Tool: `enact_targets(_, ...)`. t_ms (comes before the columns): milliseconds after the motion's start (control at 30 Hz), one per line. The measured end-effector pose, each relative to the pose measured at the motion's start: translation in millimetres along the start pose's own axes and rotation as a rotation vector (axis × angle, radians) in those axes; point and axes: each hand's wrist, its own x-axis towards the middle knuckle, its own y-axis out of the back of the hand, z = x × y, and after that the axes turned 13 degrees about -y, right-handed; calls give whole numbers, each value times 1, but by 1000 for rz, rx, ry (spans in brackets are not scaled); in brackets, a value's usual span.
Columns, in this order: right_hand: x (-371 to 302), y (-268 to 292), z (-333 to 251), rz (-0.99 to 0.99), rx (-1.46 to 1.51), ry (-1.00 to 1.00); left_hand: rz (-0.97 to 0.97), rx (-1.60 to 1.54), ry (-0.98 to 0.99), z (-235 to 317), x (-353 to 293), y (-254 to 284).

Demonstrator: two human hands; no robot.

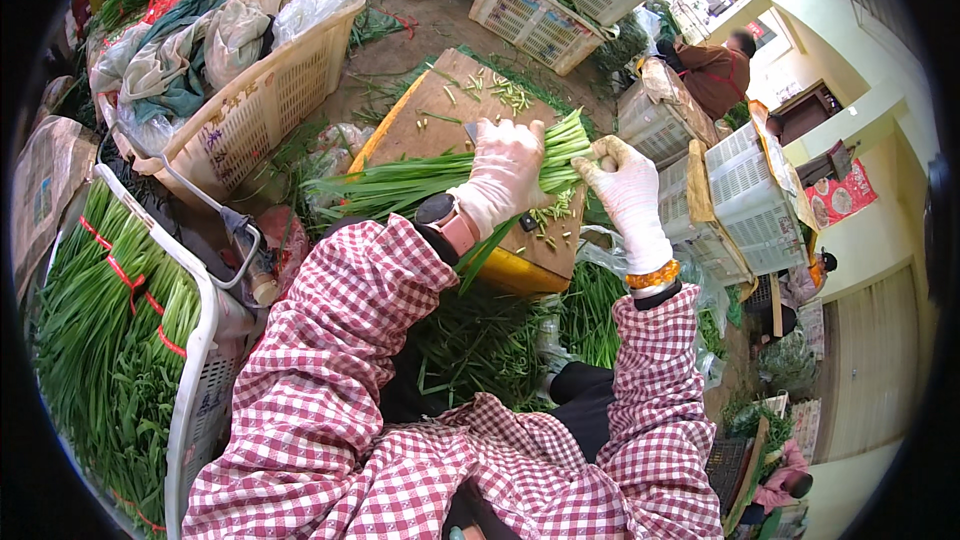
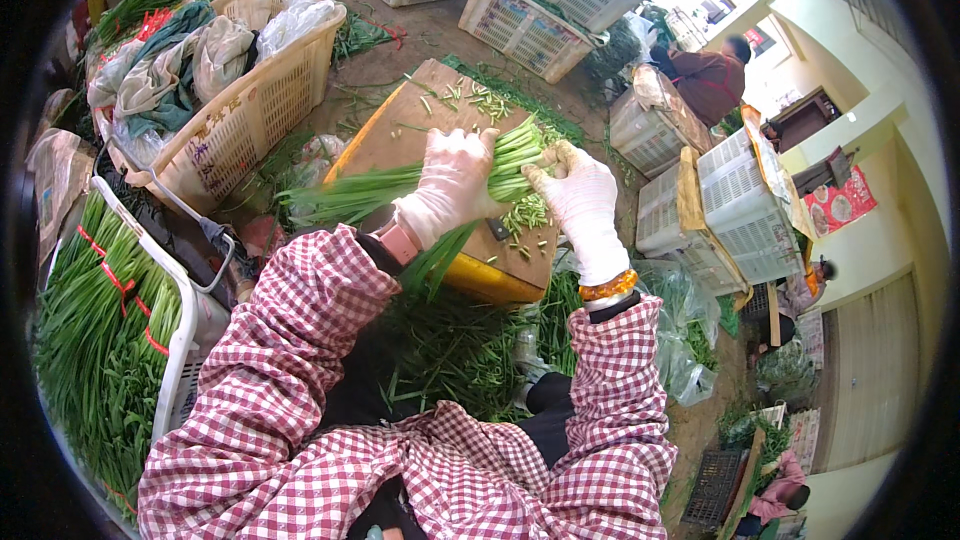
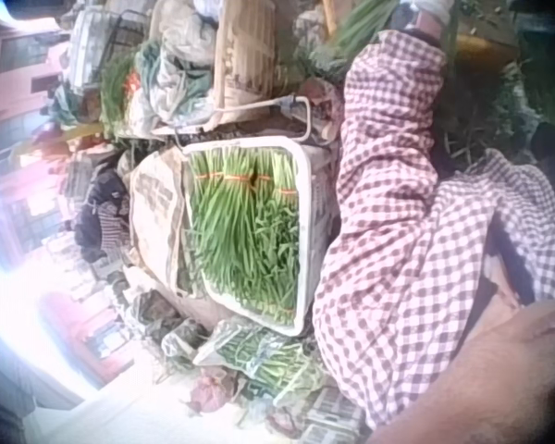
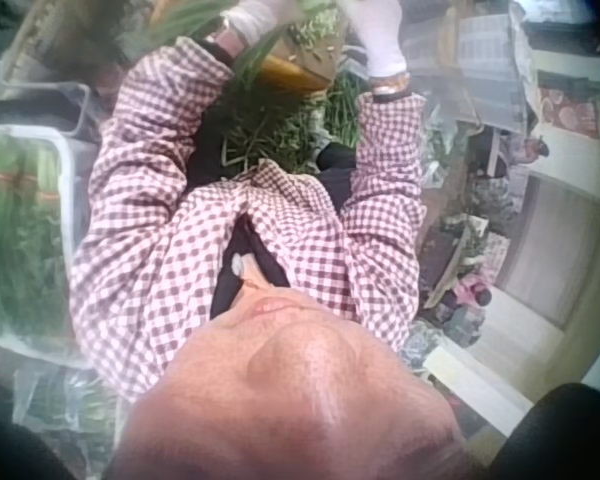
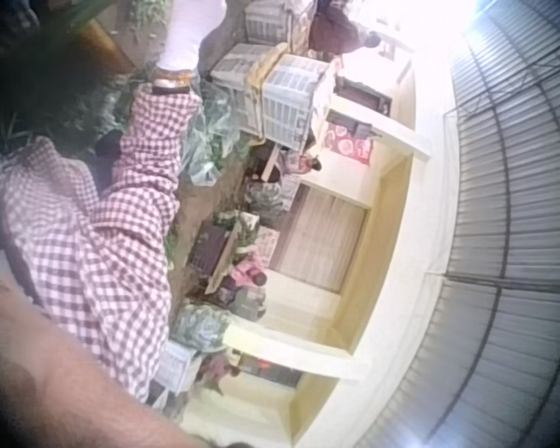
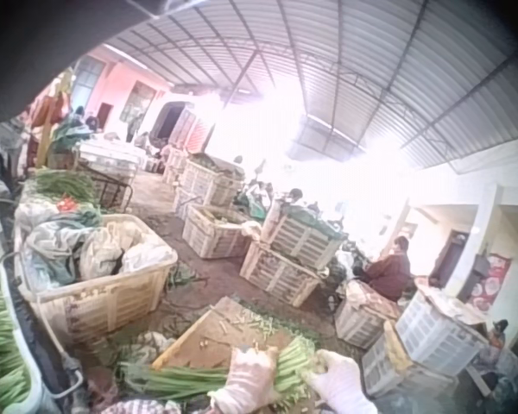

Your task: The person gathers green onions from a plastic bag, trims the ends with a knife, and ties them into bundles using red rubber bands. The finished bundles are placed into a white basket.

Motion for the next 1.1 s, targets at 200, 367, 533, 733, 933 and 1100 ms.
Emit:
enact_targets(200,5,3,-3,-69,-225,-16,61,66,-46,0,-4,-7)
enact_targets(367,7,-6,-3,-168,-37,-82,127,159,-62,-2,-4,-11)
enact_targets(533,15,10,-4,216,-155,27,106,125,-22,-5,-3,-9)
enact_targets(733,20,92,21,-123,509,51,77,57,-34,-15,-5,-4)
enact_targets(933,-4,65,37,-500,363,71,162,-10,-58,-14,-8,6)
enact_targets(1100,-24,9,49,-361,711,-63,230,-179,-45,-15,-8,21)
